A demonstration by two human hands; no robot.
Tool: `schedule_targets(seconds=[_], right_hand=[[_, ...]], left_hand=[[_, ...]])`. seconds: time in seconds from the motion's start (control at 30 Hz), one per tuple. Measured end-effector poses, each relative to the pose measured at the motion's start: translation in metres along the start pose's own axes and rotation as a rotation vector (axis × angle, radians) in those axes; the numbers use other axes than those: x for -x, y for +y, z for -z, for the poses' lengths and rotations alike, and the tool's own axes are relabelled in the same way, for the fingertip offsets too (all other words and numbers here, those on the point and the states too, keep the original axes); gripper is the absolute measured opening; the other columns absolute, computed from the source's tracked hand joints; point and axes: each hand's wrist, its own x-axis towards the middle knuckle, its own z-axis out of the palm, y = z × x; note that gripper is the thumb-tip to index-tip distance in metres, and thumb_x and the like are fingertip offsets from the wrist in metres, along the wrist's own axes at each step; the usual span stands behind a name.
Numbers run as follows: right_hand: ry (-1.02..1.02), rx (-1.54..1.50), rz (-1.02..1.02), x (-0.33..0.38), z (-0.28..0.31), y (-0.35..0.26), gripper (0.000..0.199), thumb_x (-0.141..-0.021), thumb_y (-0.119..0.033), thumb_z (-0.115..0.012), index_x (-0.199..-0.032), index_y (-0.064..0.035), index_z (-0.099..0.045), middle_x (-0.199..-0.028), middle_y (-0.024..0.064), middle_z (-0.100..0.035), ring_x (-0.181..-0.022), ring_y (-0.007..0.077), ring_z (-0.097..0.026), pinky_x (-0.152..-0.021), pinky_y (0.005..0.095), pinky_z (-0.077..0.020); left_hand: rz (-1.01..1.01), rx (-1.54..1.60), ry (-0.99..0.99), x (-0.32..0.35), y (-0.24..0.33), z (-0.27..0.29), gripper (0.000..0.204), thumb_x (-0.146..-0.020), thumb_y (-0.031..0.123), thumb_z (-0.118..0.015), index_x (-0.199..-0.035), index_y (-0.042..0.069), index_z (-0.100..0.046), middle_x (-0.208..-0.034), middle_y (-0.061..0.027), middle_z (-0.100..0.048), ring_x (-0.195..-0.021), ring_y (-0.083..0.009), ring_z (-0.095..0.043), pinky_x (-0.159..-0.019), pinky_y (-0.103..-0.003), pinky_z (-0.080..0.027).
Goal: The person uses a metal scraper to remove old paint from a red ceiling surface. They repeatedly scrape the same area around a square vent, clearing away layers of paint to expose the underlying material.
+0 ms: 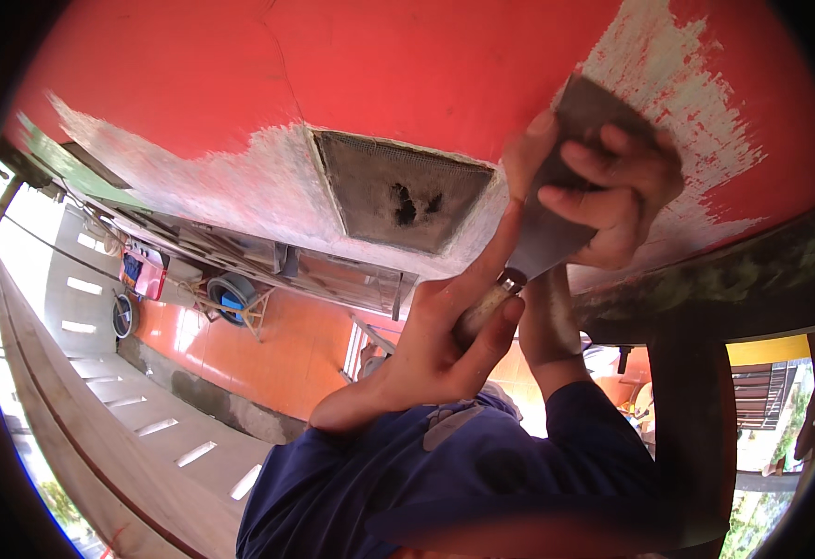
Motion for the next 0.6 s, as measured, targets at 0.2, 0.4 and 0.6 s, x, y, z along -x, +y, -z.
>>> schedule_targets(seconds=[0.2, 0.4, 0.6], right_hand=[[0.046, -0.007, 0.033, -0.004, -0.004, 0.009, 0.043, -0.061, -0.003, -0.081, -0.060, -0.0240, -0.043, -0.071, -0.0108, -0.057, -0.077, 0.0137, -0.059, -0.090, 0.0445, -0.0415], [0.089, -0.055, 0.044, -0.005, -0.004, 0.005, 0.046, -0.062, -0.004, -0.081, -0.060, -0.0237, -0.039, -0.069, -0.0108, -0.056, -0.076, 0.0135, -0.060, -0.088, 0.0436, -0.0417], [0.030, -0.027, -0.023, 0.011, 0.002, 0.006, 0.046, -0.060, -0.003, -0.081, -0.057, -0.0234, -0.040, -0.069, -0.0101, -0.057, -0.074, 0.0138, -0.061, -0.097, 0.0458, -0.0402]], left_hand=[[0.001, -0.047, 0.024, -0.001, 0.000, -0.008, 0.065, -0.088, 0.007, -0.048, -0.146, -0.010, -0.023, -0.067, -0.0048, -0.055, -0.060, -0.0060, -0.049, -0.055, -0.022, -0.037], [-0.049, -0.038, 0.047, -0.002, 0.003, -0.012, 0.067, -0.090, 0.010, -0.049, -0.147, -0.010, -0.020, -0.066, -0.0033, -0.053, -0.061, -0.0055, -0.046, -0.055, -0.023, -0.036], [0.044, -0.032, 0.067, 0.005, -0.002, -0.014, 0.066, -0.091, 0.009, -0.046, -0.147, -0.010, -0.017, -0.063, -0.0019, -0.049, -0.059, -0.0054, -0.044, -0.055, -0.022, -0.034]])
